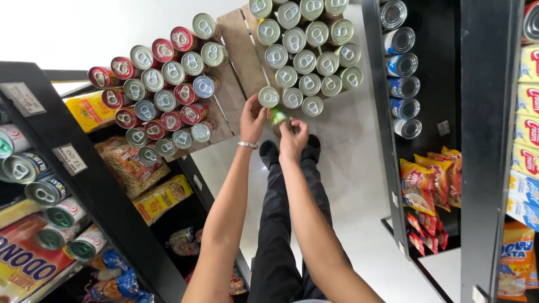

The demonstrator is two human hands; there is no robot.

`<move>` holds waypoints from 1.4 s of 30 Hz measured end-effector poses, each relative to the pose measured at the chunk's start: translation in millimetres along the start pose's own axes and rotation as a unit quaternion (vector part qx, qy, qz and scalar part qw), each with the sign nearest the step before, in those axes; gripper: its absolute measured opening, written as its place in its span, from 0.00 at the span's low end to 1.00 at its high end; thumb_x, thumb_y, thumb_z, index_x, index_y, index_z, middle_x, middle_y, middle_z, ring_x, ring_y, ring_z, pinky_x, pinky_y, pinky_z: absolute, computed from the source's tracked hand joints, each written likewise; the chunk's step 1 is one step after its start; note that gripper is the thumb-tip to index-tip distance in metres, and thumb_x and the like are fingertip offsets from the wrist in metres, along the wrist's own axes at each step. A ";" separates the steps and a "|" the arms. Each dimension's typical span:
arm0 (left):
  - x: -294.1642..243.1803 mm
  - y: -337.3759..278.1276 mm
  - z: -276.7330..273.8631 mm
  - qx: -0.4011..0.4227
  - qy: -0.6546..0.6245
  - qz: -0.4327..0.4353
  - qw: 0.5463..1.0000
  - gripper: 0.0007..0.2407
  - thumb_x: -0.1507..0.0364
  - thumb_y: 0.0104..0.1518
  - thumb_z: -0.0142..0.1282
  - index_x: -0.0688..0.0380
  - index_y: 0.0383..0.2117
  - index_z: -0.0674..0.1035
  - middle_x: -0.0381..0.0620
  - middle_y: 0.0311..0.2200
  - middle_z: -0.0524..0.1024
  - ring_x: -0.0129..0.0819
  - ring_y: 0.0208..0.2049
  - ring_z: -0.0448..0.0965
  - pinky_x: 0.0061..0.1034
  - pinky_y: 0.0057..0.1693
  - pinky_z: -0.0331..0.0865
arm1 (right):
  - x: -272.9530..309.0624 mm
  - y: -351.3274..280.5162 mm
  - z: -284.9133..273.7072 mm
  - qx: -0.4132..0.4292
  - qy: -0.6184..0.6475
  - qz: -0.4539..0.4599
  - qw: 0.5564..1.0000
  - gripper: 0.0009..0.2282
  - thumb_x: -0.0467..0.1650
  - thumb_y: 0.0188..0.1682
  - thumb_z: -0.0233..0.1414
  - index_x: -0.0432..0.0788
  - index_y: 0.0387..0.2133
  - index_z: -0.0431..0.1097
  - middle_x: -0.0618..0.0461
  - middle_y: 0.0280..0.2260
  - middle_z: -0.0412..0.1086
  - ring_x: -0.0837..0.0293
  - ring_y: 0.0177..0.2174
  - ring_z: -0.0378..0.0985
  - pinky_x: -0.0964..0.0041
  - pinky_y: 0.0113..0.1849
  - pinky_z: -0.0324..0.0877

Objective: Move canned goods from a lower shelf to a wooden pallet on the floor.

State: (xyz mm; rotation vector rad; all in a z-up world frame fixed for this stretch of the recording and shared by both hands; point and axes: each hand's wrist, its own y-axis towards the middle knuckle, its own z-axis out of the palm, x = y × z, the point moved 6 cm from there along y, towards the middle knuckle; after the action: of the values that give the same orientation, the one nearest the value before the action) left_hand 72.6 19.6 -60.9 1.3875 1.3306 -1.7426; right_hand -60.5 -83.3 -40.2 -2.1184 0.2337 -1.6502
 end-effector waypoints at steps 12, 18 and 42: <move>9.9 -3.0 8.7 0.065 0.151 -0.226 0.960 0.34 0.48 0.46 0.72 0.34 0.62 0.72 0.49 0.60 0.73 0.47 0.61 0.72 0.37 0.64 0.69 | -50.8 15.9 14.7 0.046 0.099 0.203 0.973 0.18 0.31 0.52 0.62 0.37 0.52 0.67 0.32 0.45 0.67 0.36 0.37 0.81 0.42 0.39 0.84; 27.6 -8.0 11.8 -0.002 -0.176 -0.271 0.946 0.39 0.72 0.53 0.73 0.38 0.70 0.58 0.73 0.50 0.73 0.54 0.45 0.82 0.39 0.49 0.81 | 10.5 2.4 9.2 0.119 0.061 0.152 0.979 0.16 0.25 0.55 0.55 0.34 0.56 0.66 0.31 0.51 0.67 0.41 0.44 0.78 0.45 0.43 0.81; -110.5 -487.3 -43.3 -0.364 -0.365 0.051 0.856 0.22 0.73 0.63 0.58 0.53 0.64 0.68 0.55 0.57 0.73 0.43 0.55 0.76 0.33 0.53 0.79 | 166.6 -208.3 -141.2 0.740 -0.271 -0.284 0.546 0.28 0.32 0.47 0.63 0.53 0.63 0.66 0.48 0.56 0.68 0.48 0.57 0.69 0.55 0.51 0.71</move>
State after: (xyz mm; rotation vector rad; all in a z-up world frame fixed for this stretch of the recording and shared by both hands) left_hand -292.2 220.4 218.6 0.3018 1.2195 -1.2536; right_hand -177.6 2.4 224.4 -1.0467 -1.5987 -0.5786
